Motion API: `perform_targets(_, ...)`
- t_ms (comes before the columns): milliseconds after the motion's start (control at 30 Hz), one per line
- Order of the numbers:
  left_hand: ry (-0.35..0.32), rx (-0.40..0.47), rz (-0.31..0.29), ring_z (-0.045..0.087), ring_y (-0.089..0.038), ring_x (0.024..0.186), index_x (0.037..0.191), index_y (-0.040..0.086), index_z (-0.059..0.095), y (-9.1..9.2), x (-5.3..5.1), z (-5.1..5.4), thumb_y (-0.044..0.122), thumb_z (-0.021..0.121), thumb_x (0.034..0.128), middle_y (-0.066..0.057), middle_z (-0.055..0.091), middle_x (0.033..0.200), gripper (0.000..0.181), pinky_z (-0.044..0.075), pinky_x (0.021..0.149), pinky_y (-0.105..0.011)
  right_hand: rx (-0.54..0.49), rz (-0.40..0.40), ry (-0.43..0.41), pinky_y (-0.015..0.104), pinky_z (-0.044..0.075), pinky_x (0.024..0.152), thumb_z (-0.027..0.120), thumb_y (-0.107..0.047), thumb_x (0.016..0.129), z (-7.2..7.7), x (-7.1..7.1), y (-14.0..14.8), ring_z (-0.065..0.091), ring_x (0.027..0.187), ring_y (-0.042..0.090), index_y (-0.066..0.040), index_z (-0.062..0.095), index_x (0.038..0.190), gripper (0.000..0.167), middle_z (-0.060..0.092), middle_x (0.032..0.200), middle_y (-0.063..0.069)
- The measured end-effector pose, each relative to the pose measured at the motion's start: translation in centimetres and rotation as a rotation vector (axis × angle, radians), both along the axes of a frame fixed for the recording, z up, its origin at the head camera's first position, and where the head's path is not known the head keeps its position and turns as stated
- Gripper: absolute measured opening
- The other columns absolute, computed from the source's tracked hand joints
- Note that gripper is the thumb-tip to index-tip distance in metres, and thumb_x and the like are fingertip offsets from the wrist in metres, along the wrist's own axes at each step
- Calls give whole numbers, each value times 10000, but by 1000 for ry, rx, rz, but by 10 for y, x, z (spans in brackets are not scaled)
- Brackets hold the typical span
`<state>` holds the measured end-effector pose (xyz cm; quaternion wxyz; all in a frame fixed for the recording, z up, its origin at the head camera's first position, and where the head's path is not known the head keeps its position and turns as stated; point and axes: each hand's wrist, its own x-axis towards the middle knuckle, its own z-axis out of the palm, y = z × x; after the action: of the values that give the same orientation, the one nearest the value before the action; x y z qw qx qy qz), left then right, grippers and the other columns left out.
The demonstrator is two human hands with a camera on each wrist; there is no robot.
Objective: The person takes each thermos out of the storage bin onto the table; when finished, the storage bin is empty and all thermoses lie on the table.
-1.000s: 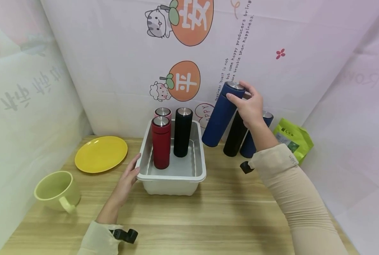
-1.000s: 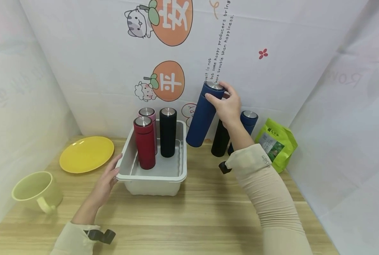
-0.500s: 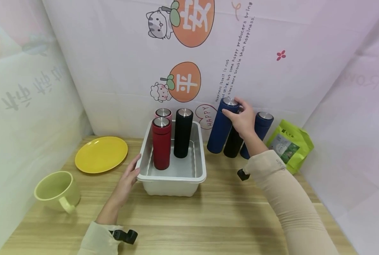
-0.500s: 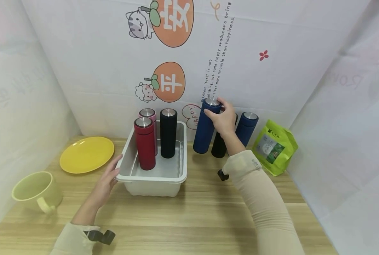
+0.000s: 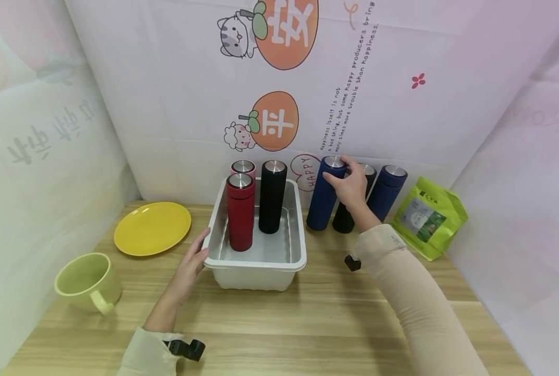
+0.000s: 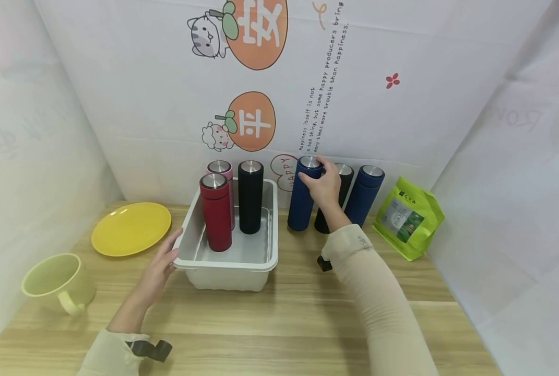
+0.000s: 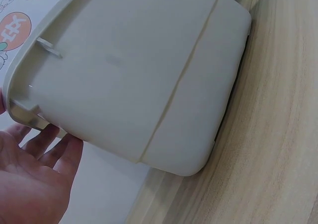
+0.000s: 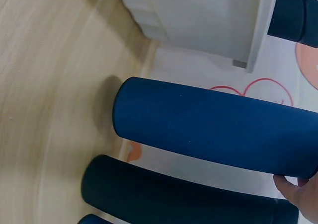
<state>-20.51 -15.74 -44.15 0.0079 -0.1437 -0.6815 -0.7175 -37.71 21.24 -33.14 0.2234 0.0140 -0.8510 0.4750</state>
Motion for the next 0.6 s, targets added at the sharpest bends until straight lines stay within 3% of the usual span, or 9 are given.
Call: perform_targets(600,-3,8,5,74,-334,1431,1557,38,137,1,1,0,183,304,1063,-169,34,1607,541,123,1103,-597,12,-6,-17,409,422,997,778,-278,843,-19,-8,1,444,1259,311,-99,473,1437,691,444,1395,140)
